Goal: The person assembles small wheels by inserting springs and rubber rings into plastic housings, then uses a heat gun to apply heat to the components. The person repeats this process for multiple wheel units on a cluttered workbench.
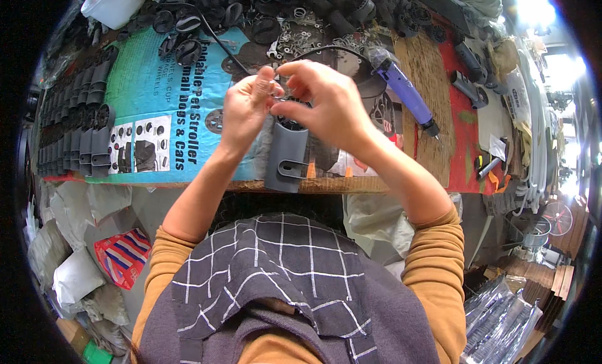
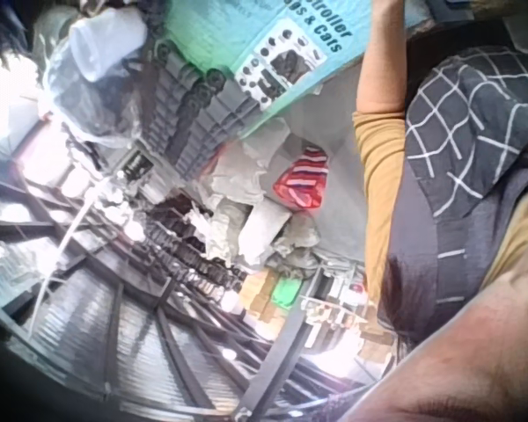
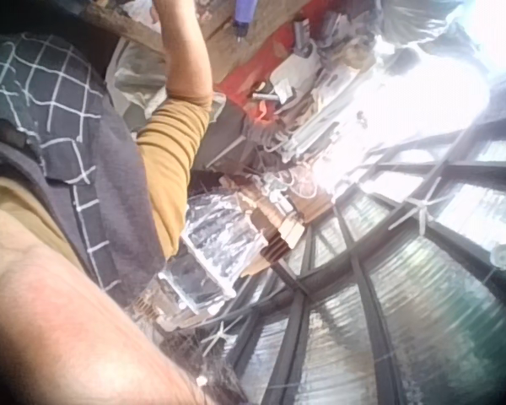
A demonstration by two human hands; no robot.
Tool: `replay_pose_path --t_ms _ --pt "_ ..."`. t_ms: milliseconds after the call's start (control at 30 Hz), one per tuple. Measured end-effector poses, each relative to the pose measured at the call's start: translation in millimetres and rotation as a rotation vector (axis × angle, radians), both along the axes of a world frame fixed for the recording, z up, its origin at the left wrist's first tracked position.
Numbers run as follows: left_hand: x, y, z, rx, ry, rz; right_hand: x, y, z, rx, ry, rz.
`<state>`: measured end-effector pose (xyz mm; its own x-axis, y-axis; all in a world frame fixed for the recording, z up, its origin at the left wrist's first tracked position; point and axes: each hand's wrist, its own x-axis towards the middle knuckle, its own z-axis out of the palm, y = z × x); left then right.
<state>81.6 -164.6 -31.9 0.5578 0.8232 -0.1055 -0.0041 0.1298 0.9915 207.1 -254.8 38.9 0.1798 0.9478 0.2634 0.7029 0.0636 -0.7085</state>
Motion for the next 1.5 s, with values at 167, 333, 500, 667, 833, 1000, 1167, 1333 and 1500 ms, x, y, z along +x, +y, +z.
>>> replay_pose_path --t_ms 167,333,500,667,833,1000,1167,1333,1500 --pt "-13 -7 5 0.303 -0.054 -0.169 10 -9 -5 0.012 0.008 -0.094" --pt "-24 -17 -5 0.796 0.509 -0.327 19 -19 -27 -0.235 -0.099 0.079" --pt "-18 -23 -19 0.778 0.498 -0.256 16 -12 -43 -0.166 -0.302 0.123" --pt "-18 -23 -17 0.739 0.498 -0.271 15 -12 -29 -0.233 -0.199 0.132" --pt "-20 -23 -9 0.695 0.440 -0.261 49 33 -8 -0.048 -0.158 -0.097" --pt "-24 -20 -11 0.647 0.425 -0.254 125 167 -32 0.175 -0.628 -0.296" --pt "-31 -7 -9 0.717 0.302 -0.164 155 208 -40 0.179 -0.922 -0.140" --pt "-17 24 9 0.247 0.036 -0.033 108 136 -2 0.114 -0.260 -0.300" --pt "0 24 19 -0.046 -0.460 0.005 27 35 7 -0.209 0.774 -0.142"
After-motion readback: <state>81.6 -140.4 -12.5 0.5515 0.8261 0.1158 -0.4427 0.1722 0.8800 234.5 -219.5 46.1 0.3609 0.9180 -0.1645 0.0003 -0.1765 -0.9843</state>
